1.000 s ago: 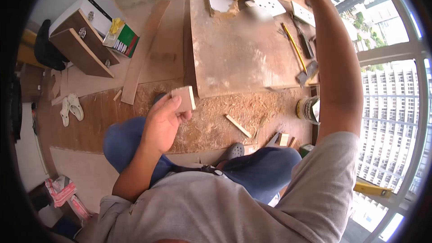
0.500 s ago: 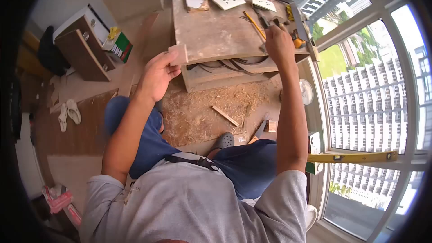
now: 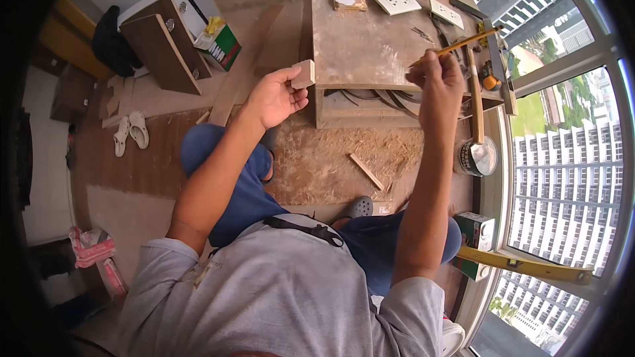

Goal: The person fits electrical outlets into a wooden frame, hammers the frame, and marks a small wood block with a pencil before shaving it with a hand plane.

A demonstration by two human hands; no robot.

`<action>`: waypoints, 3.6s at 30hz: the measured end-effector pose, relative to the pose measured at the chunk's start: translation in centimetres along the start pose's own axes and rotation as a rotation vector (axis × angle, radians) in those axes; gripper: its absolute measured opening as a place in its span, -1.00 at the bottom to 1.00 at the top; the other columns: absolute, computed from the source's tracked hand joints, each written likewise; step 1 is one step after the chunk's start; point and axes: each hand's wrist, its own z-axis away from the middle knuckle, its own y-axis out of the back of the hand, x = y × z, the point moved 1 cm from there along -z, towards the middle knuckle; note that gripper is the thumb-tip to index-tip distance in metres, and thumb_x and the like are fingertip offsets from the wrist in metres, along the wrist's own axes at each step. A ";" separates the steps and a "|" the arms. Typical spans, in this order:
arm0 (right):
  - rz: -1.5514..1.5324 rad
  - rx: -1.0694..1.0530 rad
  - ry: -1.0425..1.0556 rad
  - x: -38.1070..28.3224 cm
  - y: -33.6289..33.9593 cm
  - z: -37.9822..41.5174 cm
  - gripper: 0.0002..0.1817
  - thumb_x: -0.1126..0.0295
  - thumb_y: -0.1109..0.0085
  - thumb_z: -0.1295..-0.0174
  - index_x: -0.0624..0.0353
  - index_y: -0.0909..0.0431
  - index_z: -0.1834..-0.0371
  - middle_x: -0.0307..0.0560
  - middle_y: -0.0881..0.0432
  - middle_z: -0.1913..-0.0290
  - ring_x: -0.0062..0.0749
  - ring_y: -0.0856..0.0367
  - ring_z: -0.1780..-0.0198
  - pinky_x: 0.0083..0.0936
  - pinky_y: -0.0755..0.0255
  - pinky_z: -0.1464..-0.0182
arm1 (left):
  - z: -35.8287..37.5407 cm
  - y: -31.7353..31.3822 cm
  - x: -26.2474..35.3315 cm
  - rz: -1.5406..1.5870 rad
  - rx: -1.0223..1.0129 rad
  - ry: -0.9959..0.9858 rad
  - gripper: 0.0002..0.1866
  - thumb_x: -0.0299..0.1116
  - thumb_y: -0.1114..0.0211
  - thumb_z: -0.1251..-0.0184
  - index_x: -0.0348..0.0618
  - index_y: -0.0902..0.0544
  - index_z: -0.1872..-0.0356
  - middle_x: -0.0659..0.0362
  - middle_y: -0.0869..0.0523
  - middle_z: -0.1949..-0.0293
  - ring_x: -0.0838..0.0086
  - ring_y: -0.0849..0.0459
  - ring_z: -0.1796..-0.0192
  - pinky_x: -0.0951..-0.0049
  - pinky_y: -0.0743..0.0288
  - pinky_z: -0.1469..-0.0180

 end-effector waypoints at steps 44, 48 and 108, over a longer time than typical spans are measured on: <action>0.217 0.018 -0.012 7.0 -13.7 5.0 -0.83 0.45 -0.15 -0.55 0.40 -0.51 0.04 0.06 -0.75 0.24 -0.37 -0.77 0.21 -0.43 -0.62 0.14 | 0.2 -2.7 -2.0 -0.230 0.061 -0.331 -0.75 -0.20 -0.34 -0.56 -0.21 -0.72 0.09 0.30 -0.73 0.23 0.69 -0.56 0.25 0.58 -0.42 0.16; 0.221 0.019 -0.029 6.9 -13.7 4.7 -0.83 0.46 -0.14 -0.56 0.40 -0.50 0.04 0.07 -0.76 0.25 -0.35 -0.77 0.22 -0.43 -0.62 0.14 | 0.2 -2.7 -2.0 -0.235 0.054 -0.336 -0.75 -0.21 -0.34 -0.55 -0.22 -0.71 0.09 0.29 -0.73 0.24 0.69 -0.57 0.25 0.57 -0.43 0.16; 0.400 -0.026 0.049 6.4 -13.7 3.6 -0.83 0.46 -0.15 -0.50 0.40 -0.54 0.07 0.09 -0.77 0.27 -0.31 -0.76 0.26 -0.37 -0.62 0.13 | -0.5 -2.8 -2.5 -0.159 0.093 -0.411 -0.76 -0.30 -0.36 -0.51 -0.34 -0.76 0.13 0.23 -0.77 0.27 0.71 -0.63 0.27 0.58 -0.48 0.24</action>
